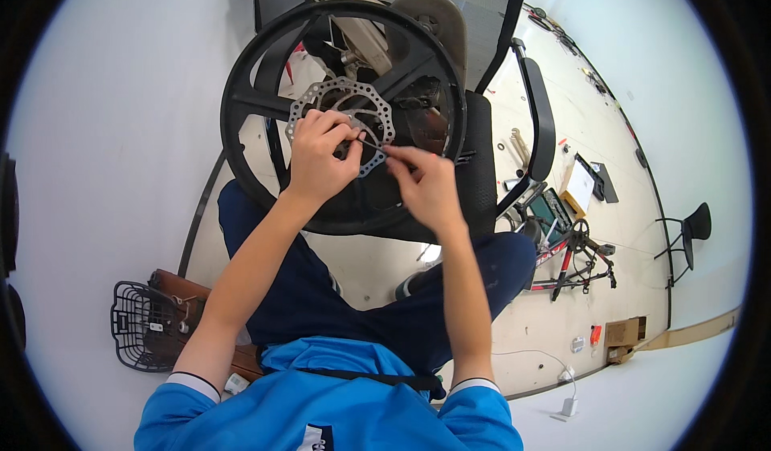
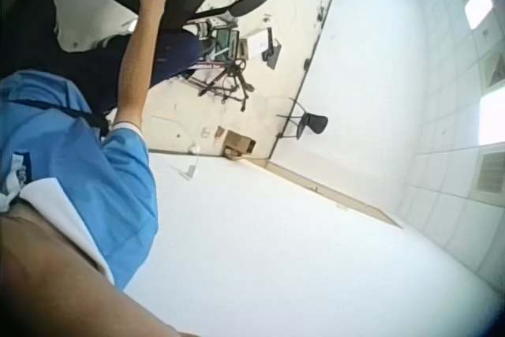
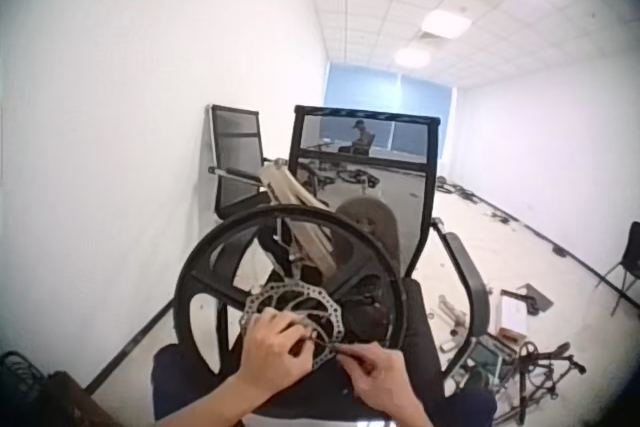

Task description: The person sits on the floor and installs a disc brake rotor onto a bicycle wheel hub, securing it with bolts. They then pick up the bicycle frame and attach the wheel to the frame.

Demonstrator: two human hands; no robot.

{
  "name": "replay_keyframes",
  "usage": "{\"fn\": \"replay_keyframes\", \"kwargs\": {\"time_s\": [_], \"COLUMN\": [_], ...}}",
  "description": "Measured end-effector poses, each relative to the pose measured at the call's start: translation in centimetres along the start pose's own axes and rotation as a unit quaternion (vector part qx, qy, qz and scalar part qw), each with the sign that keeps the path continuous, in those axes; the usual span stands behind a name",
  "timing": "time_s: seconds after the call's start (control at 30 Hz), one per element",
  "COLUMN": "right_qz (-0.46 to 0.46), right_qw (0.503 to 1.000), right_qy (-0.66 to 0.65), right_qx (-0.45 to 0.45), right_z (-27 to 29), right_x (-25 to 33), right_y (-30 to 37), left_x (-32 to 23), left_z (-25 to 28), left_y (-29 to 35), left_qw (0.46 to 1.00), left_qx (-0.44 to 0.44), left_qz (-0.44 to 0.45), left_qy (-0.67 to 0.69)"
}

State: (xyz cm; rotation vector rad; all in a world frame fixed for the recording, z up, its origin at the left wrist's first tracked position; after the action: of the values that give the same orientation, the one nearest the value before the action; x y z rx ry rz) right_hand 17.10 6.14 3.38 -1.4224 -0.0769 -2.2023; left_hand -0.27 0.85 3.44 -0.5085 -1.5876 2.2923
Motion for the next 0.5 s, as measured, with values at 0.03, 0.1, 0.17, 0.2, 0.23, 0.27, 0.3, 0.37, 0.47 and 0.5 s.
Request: {"fn": "replay_keyframes", "kwargs": {"time_s": [0.03, 0.1, 0.17, 0.2, 0.23, 0.27, 0.3, 0.37, 0.47, 0.5], "right_qz": [-0.037, -0.003, -0.022, -0.051, -0.079, -0.116, -0.138, -0.127, -0.122, -0.113], "right_qw": [0.999, 0.998, 0.996, 0.99, 0.981, 0.955, 0.938, 0.928, 0.931, 0.933], "right_qy": [-0.039, -0.062, -0.085, -0.13, -0.174, -0.257, -0.293, -0.321, -0.309, -0.304], "right_qx": [-0.006, -0.012, 0.02, 0.032, 0.044, 0.09, 0.121, 0.141, 0.151, 0.153], "right_z": [-1.1, -3.6, -5.1, -6.0, -6.8, -7.4, -8.1, -8.8, -8.0, -7.7], "right_x": [-0.1, -1.4, -1.3, -1.4, -1.3, -1.1, -1.4, -1.5, -1.3, -1.1], "right_y": [1.1, 1.9, 3.1, 3.4, 3.6, 3.4, 3.3, 3.8, 3.9, 3.8], "left_x": [0.1, 0.3, 0.0, -0.1, -0.1, 0.2, 0.3, 0.4, 0.4, 0.3], "left_z": [0.2, 0.5, 0.4, 0.6, 0.7, 0.8, 0.9, 1.0, 1.3, 1.4], "left_y": [0.0, -0.1, -0.1, 0.0, -0.1, -0.3, -0.7, -0.5, -0.5, -0.8], "left_qw": [1.0, 1.0, 1.0, 1.0, 1.0, 1.0, 0.999, 0.998, 0.998, 0.998], "left_qx": [-0.001, -0.002, 0.006, 0.015, 0.024, 0.025, 0.03, 0.05, 0.052, 0.048], "left_qz": [-0.002, -0.007, 0.002, 0.0, -0.001, -0.008, -0.011, -0.005, -0.009, -0.017], "left_qy": [-0.001, 0.002, -0.003, 0.001, 0.005, 0.012, 0.01, 0.024, 0.039, 0.042]}}
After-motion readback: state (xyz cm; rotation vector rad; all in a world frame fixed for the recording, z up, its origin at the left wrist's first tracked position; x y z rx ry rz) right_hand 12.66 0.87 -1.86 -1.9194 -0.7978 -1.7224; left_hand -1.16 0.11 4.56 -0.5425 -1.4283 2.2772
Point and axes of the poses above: each hand's wrist, its own y-axis away from the middle knuckle, its own z-axis out of the back of the hand, x = y × z, the point moved 3 cm from there along -y, towards the middle knuckle, and after that the axes turned 11 degrees about -z, right-handed, at the moved point
